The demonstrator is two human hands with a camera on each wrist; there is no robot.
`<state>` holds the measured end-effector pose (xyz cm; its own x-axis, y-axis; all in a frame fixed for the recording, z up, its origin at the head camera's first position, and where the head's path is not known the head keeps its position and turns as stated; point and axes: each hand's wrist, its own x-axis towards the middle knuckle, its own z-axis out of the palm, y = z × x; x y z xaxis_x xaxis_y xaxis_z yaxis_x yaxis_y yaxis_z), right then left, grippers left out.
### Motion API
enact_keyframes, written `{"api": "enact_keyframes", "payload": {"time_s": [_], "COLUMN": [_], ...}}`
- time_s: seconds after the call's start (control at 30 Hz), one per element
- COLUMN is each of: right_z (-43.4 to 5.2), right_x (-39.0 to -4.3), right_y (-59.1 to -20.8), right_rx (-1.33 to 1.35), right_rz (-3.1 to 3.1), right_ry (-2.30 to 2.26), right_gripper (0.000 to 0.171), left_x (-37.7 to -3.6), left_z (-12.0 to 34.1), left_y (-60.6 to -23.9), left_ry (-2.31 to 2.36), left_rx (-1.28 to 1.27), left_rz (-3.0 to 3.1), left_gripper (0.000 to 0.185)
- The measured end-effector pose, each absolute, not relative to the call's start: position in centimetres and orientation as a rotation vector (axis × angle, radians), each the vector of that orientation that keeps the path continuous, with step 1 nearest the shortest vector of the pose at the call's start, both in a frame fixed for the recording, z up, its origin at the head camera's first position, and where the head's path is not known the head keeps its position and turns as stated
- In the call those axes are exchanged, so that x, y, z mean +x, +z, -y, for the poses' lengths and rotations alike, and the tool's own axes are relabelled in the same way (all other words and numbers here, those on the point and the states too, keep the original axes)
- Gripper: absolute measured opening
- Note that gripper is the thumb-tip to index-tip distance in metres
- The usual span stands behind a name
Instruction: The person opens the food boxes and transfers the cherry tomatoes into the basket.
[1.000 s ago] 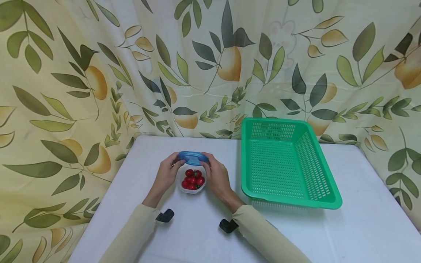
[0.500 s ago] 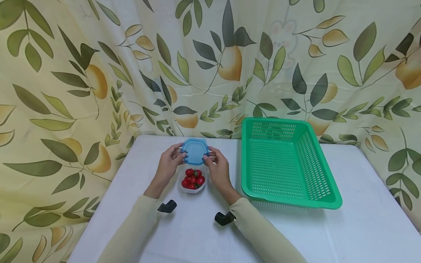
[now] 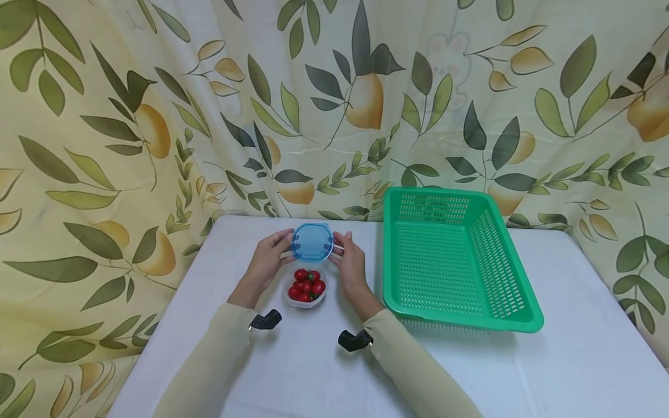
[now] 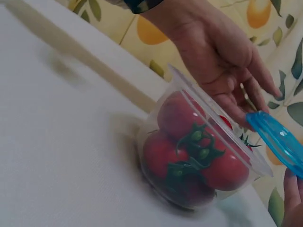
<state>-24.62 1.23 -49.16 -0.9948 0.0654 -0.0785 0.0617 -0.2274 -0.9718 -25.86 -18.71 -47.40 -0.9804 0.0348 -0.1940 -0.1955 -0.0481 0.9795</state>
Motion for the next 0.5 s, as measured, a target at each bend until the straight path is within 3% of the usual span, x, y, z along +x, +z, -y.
{"api": "enact_keyframes", "payload": {"time_s": [0.27, 0.5], "right_z": [-1.5, -1.42], "right_x": [-24.57, -24.65], "right_y": [-49.3, -49.49], "right_rx": [-0.109, -0.105], "right_rz": [1.861, 1.8], "right_ry": [2.596, 2.673], "right_gripper": [0.073, 0.075], "left_x": [-26.19, -26.38], "left_z": [19.02, 19.12], "left_y": [-47.67, -48.19], "left_ry": [2.317, 2.368], "left_rx": [-0.198, -0.131], "left_rz": [-1.777, -1.673], "left_gripper": [0.069, 0.074]}}
